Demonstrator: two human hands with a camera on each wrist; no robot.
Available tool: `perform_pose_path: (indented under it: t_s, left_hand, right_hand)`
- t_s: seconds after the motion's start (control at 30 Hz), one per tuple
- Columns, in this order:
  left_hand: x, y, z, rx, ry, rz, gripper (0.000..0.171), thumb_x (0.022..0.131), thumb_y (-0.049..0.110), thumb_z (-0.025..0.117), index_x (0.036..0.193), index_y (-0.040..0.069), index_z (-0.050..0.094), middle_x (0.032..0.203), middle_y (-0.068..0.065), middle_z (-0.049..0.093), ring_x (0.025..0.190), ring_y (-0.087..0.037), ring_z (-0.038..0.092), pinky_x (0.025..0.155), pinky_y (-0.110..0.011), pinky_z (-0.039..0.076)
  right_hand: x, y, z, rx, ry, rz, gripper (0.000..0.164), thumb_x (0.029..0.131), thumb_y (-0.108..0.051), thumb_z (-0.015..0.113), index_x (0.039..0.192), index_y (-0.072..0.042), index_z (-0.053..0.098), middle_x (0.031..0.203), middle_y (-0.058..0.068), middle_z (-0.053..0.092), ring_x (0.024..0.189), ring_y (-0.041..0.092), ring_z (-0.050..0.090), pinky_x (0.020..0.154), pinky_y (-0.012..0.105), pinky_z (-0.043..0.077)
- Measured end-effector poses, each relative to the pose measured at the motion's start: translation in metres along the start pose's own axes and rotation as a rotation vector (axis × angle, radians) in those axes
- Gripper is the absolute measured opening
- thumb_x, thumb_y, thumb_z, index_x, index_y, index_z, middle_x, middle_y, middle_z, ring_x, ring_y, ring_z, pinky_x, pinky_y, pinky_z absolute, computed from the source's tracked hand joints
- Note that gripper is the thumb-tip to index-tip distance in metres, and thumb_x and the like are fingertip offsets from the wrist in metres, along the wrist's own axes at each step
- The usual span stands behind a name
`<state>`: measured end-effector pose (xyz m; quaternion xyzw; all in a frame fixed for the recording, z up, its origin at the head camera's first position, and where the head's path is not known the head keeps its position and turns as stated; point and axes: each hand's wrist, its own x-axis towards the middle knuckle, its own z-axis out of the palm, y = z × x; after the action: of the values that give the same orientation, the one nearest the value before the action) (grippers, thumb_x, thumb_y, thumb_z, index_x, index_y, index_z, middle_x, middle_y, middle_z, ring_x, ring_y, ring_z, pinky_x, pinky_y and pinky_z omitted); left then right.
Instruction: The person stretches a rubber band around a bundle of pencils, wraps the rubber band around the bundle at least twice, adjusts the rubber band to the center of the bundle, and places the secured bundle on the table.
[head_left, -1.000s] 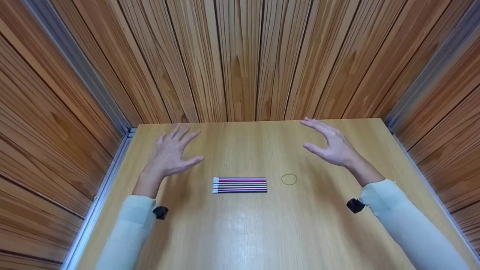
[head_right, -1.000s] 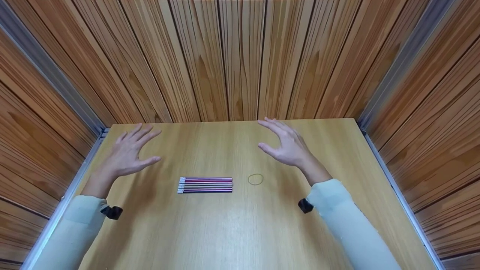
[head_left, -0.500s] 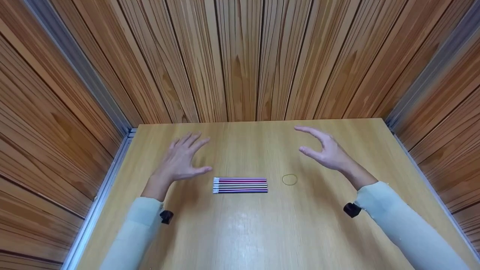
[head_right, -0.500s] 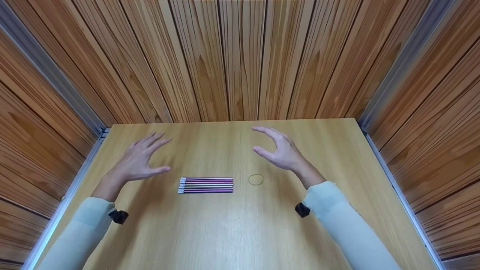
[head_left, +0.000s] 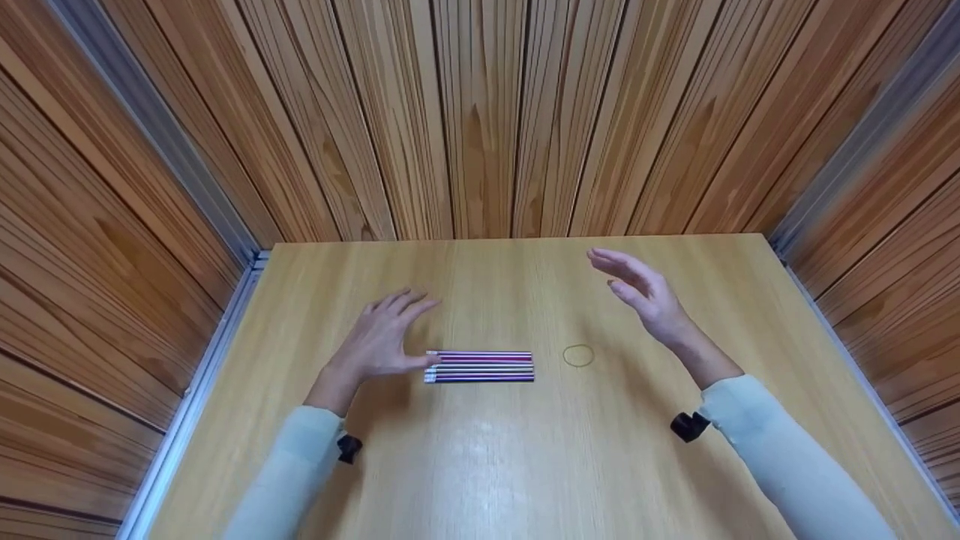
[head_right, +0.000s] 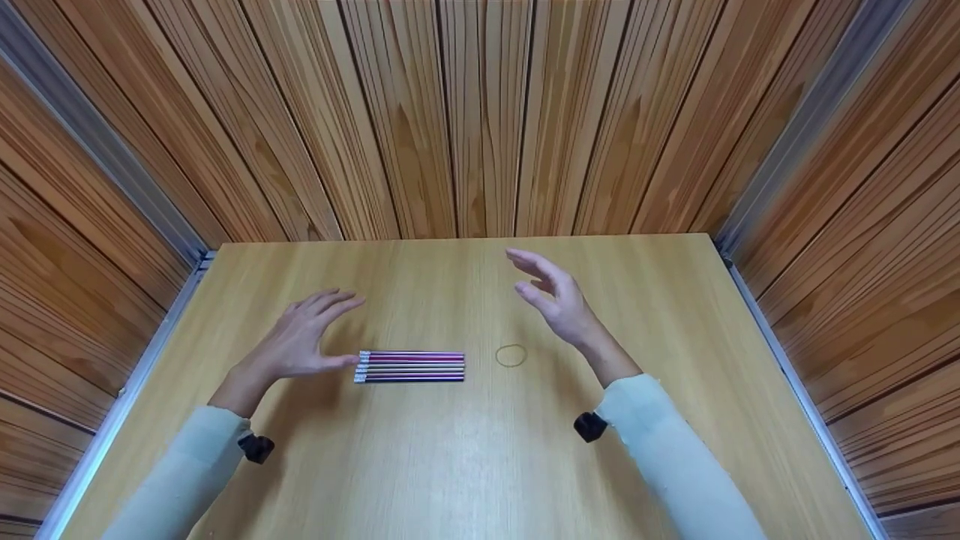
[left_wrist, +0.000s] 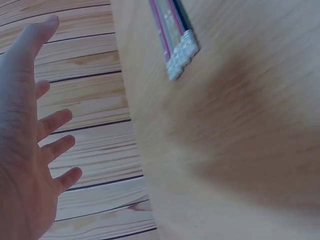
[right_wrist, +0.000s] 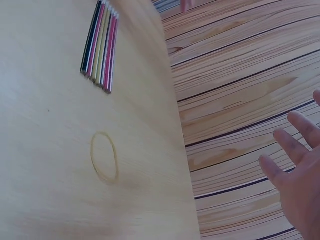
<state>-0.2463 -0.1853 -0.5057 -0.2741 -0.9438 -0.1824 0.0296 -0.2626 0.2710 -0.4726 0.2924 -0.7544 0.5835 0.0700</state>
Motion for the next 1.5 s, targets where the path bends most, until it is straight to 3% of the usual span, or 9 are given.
perform_pose_path:
  t_s: [0.1, 0.2, 0.33, 0.47, 0.63, 0.83, 1.17, 1.33, 1.5]
  left_hand:
    - [0.000, 0.003, 0.007, -0.039, -0.017, -0.003, 0.095, 0.090, 0.066, 0.080, 0.168, 0.021, 0.052, 0.173, -0.018, 0.053, 0.163, -0.049, 0.044, 0.126, -0.080, 0.037]
    - [0.000, 0.006, 0.017, -0.061, -0.034, -0.005, 0.093, 0.090, 0.062, 0.082, 0.168, 0.021, 0.053, 0.170, -0.017, 0.055, 0.160, -0.047, 0.048, 0.125, -0.077, 0.039]
    - [0.001, 0.008, 0.030, -0.083, -0.067, -0.013, 0.094, 0.088, 0.059, 0.086, 0.168, 0.023, 0.052, 0.168, -0.015, 0.057, 0.157, -0.045, 0.050, 0.125, -0.074, 0.041]
    - [0.000, 0.009, 0.042, -0.123, -0.095, -0.033, 0.094, 0.086, 0.055, 0.089, 0.168, 0.025, 0.052, 0.166, -0.015, 0.059, 0.155, -0.044, 0.053, 0.125, -0.071, 0.041]
    - [0.000, 0.009, 0.056, -0.159, -0.132, -0.057, 0.095, 0.085, 0.051, 0.092, 0.168, 0.027, 0.051, 0.163, -0.015, 0.061, 0.152, -0.043, 0.055, 0.126, -0.068, 0.041]
    - [0.001, 0.008, 0.067, -0.161, -0.160, -0.096, 0.092, 0.086, 0.044, 0.093, 0.168, 0.029, 0.052, 0.162, -0.014, 0.060, 0.151, -0.041, 0.054, 0.128, -0.065, 0.040]
    - [0.003, 0.008, 0.075, -0.143, -0.207, -0.122, 0.083, 0.091, 0.031, 0.091, 0.166, 0.029, 0.054, 0.159, -0.016, 0.061, 0.148, -0.042, 0.056, 0.131, -0.065, 0.039]
    - [0.007, 0.009, 0.078, -0.121, -0.208, -0.115, 0.070, 0.092, 0.028, 0.090, 0.157, 0.023, 0.064, 0.153, -0.015, 0.064, 0.140, -0.039, 0.058, 0.125, -0.060, 0.044]
    - [0.013, 0.011, 0.080, -0.118, -0.216, -0.136, 0.061, 0.089, 0.028, 0.092, 0.147, 0.018, 0.073, 0.139, -0.010, 0.065, 0.127, -0.031, 0.057, 0.115, -0.052, 0.049]
  right_hand:
    - [-0.003, 0.004, 0.004, 0.028, -0.002, 0.003, 0.051, 0.108, 0.004, 0.049, 0.159, 0.011, 0.052, 0.164, 0.002, 0.066, 0.151, 0.003, 0.061, 0.120, 0.016, 0.047]
    - [-0.007, 0.009, 0.009, 0.033, -0.010, -0.002, 0.053, 0.107, 0.006, 0.052, 0.159, 0.011, 0.051, 0.165, 0.002, 0.064, 0.152, 0.006, 0.060, 0.120, 0.017, 0.048]
    - [-0.011, 0.013, 0.015, 0.011, -0.016, -0.029, 0.060, 0.099, 0.009, 0.062, 0.159, 0.009, 0.054, 0.166, 0.002, 0.062, 0.154, 0.013, 0.060, 0.119, 0.022, 0.049]
    - [-0.013, 0.017, 0.018, -0.032, -0.006, -0.069, 0.067, 0.092, 0.011, 0.071, 0.157, 0.004, 0.058, 0.167, -0.001, 0.062, 0.154, 0.012, 0.058, 0.120, 0.024, 0.049]
    - [-0.013, 0.022, 0.018, -0.169, 0.006, -0.172, 0.068, 0.087, 0.008, 0.077, 0.154, 0.003, 0.063, 0.165, 0.012, 0.064, 0.156, 0.003, 0.055, 0.125, 0.023, 0.044]
    - [-0.012, 0.026, 0.018, -0.289, -0.007, -0.273, 0.072, 0.081, 0.003, 0.083, 0.151, 0.004, 0.065, 0.159, 0.030, 0.063, 0.158, 0.007, 0.055, 0.132, 0.024, 0.038]
    - [-0.019, 0.034, 0.030, -0.218, 0.005, -0.212, 0.072, 0.084, 0.003, 0.079, 0.154, 0.002, 0.063, 0.161, 0.030, 0.062, 0.156, 0.001, 0.053, 0.121, 0.022, 0.044]
    - [-0.021, 0.035, 0.033, -0.195, 0.022, -0.177, 0.071, 0.085, 0.004, 0.077, 0.154, 0.003, 0.063, 0.160, 0.030, 0.062, 0.154, 0.001, 0.055, 0.121, 0.026, 0.047]
    - [-0.021, 0.033, 0.038, -0.188, 0.018, -0.152, 0.071, 0.085, 0.002, 0.077, 0.154, 0.001, 0.063, 0.160, 0.030, 0.063, 0.154, 0.009, 0.058, 0.120, 0.029, 0.047]
